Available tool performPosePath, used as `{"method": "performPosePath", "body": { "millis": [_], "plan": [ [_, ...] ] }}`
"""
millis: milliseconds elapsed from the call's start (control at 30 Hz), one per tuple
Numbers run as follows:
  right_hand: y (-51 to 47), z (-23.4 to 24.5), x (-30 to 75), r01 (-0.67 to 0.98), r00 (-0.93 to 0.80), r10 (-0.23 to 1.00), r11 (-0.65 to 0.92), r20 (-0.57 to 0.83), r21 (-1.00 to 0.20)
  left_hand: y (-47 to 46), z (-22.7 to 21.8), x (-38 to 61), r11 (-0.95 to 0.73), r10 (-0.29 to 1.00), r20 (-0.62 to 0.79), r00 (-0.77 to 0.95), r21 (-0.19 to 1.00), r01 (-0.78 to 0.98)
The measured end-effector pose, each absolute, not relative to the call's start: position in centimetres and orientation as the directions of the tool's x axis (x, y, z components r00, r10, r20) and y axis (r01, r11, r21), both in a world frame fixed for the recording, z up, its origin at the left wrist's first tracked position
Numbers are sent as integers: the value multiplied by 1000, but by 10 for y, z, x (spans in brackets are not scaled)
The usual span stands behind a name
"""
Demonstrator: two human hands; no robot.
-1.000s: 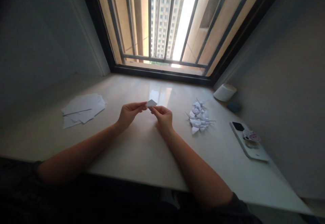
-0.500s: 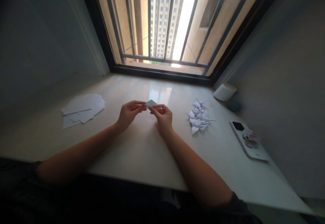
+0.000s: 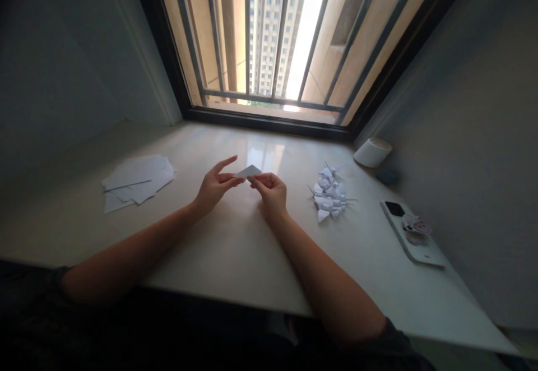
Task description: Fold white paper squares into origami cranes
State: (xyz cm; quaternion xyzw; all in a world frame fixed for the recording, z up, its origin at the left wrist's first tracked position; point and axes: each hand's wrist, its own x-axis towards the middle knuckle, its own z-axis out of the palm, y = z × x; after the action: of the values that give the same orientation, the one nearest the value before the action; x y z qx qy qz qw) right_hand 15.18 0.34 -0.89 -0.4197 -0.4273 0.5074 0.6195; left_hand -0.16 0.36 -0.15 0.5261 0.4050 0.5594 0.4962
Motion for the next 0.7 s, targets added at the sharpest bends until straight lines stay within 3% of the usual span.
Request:
{"method": "performPosePath", "body": {
  "millis": [700],
  "plan": [
    [4,-9,150,-276,116,987,139,110,-951,9,-8,-4,-149,986,157,53,981,-125]
  ]
}}
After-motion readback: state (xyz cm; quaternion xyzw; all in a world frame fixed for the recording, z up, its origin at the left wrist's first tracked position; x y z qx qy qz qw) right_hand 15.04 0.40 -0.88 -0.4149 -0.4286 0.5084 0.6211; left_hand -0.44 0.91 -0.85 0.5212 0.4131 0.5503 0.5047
